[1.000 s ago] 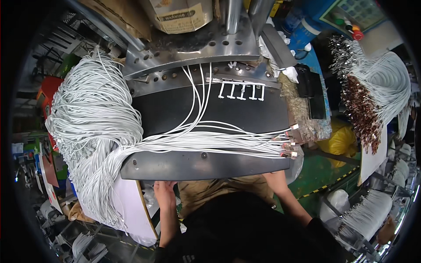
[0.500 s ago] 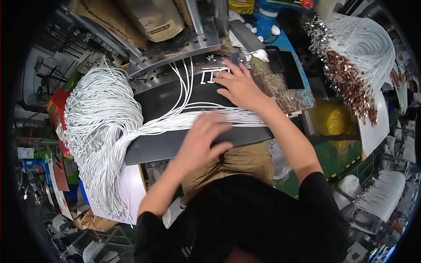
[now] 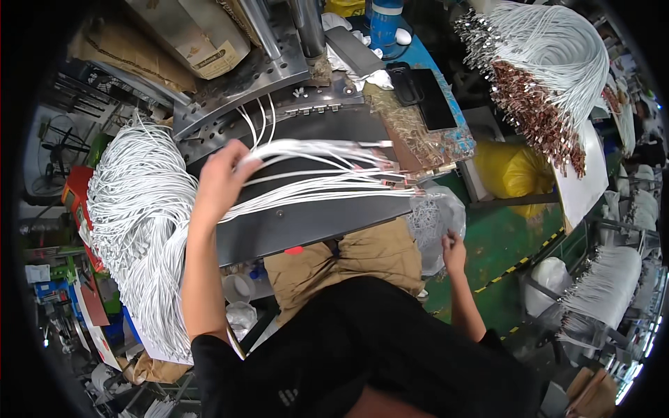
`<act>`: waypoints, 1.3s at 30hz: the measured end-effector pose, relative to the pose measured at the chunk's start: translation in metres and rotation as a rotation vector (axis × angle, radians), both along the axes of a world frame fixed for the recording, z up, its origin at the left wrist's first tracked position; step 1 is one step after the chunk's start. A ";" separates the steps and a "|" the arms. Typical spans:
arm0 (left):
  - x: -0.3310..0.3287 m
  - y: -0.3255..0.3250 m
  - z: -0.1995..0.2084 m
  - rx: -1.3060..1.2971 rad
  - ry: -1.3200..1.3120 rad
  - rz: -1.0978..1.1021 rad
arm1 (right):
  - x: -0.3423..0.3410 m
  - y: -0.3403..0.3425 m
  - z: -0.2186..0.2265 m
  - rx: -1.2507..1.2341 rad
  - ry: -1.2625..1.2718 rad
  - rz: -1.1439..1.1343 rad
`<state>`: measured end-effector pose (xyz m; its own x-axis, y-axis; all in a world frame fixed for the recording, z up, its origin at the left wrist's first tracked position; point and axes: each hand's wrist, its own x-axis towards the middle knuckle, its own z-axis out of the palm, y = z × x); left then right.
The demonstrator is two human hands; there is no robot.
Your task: Organizing and assembling bundles of white electrical wires into a template at a manual assembly station.
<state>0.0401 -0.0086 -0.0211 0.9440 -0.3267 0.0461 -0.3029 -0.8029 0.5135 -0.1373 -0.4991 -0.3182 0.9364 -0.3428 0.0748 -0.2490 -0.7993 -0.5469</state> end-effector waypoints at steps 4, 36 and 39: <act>-0.020 -0.046 0.015 -0.035 -0.026 0.158 | 0.059 0.071 0.123 0.223 -0.382 0.187; -0.022 0.002 -0.022 -0.262 -0.095 0.201 | 0.218 0.255 0.248 -0.117 -0.339 0.986; -0.024 -0.003 -0.029 -0.062 -0.009 0.176 | 0.220 0.254 0.235 -0.335 -0.546 0.914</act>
<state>0.0159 -0.0114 -0.0503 0.9857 -0.1530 0.0700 -0.1657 -0.8108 0.5614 0.0826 -0.2456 -0.0835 0.6395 0.5728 0.5129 0.7161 -0.6865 -0.1262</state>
